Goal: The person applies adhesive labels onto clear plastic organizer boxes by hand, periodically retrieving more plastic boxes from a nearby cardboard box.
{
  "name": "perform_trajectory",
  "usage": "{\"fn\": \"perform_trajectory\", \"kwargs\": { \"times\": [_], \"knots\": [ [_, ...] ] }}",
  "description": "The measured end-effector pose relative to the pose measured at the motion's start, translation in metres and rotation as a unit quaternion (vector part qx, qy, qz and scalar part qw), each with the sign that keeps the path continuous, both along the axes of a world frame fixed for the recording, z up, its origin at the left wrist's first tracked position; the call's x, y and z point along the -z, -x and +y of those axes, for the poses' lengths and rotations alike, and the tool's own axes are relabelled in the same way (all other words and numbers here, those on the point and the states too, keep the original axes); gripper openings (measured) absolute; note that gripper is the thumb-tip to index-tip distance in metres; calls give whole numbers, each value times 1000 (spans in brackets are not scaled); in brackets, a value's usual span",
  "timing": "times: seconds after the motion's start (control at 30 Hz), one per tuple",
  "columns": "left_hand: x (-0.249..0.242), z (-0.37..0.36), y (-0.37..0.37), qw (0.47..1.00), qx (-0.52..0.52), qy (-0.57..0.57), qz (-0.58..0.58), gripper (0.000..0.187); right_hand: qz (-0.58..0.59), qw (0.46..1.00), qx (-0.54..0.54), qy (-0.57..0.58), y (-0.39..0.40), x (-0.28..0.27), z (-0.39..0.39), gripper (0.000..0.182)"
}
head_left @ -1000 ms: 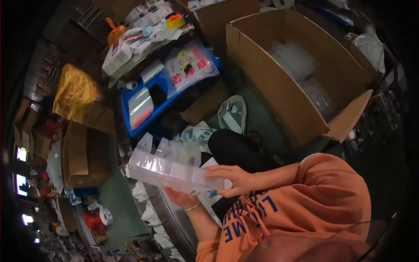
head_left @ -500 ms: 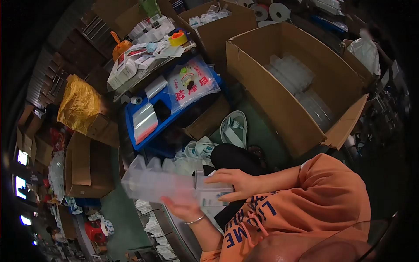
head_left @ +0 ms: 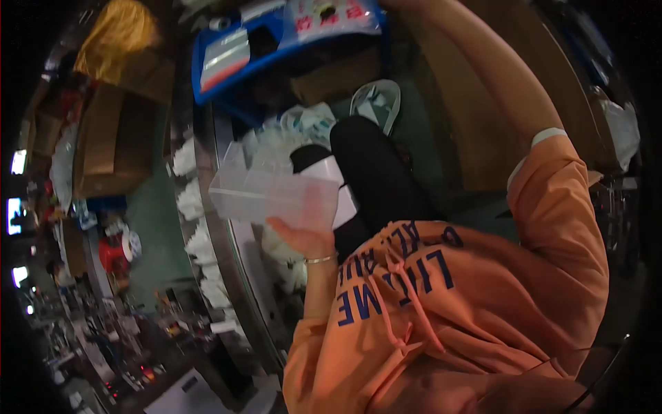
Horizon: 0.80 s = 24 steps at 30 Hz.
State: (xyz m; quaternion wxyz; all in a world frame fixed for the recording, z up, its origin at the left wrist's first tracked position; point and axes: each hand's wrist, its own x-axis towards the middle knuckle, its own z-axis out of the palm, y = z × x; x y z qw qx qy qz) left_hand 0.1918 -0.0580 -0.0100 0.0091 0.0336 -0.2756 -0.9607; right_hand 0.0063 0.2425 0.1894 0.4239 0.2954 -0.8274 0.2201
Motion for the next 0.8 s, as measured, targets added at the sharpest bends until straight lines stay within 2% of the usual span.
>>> {"fn": "perform_trajectory", "kwargs": {
  "times": [0.03, 0.07, 0.1, 0.17, 0.23, 0.33, 0.4, 0.43, 0.47, 0.53, 0.57, 0.63, 0.77, 0.8],
  "knots": [
    [12, 6, -4, 995, -55, 69, -41, 68, -94, 988, -122, -32, -23, 42, -28, 34],
    [17, 2, -8, 993, -74, 72, -56, 68, -183, 959, -211, -52, -48, 82, -55, 32],
    [18, -1, -7, 994, -52, 69, -68, 67, -299, 920, -243, -67, -75, 115, -81, 21],
    [21, -12, 0, 994, -35, 66, -78, 67, -299, 890, -334, -79, -99, 175, -111, 22],
    [27, -31, 5, 999, -10, 3, -50, 68, -300, 875, -375, -62, -111, 196, -128, 23],
    [46, -58, 21, 993, -61, 23, -103, 69, -318, 887, -326, -77, -109, 213, -141, 30],
    [50, -64, 22, 992, -72, 29, -99, 70, -349, 903, -246, 41, -97, 225, -140, 43],
    [50, -66, 23, 992, -77, 34, -99, 71, -446, 856, -227, 131, -95, 231, -137, 55],
    [50, -69, 21, 992, -73, 33, -97, 71, -445, 858, -223, 131, -93, 238, -136, 55],
    [38, -70, 18, 999, -21, 37, 14, 70, -501, 839, -145, 157, -90, 254, -132, 56],
    [35, -65, 17, 999, -15, 36, 10, 70, -504, 837, -139, 160, -90, 263, -133, 56],
    [12, -41, 16, 994, -29, 92, 44, 78, -580, 787, -164, 131, -87, 271, -141, 53],
    [24, -29, 18, 984, -45, 170, -2, 80, -584, 798, -121, 90, -83, 255, -136, 49],
    [29, -39, 18, 984, -37, 173, 7, 80, -612, 767, -155, 114, -80, 252, -132, 48]
  ]
}}
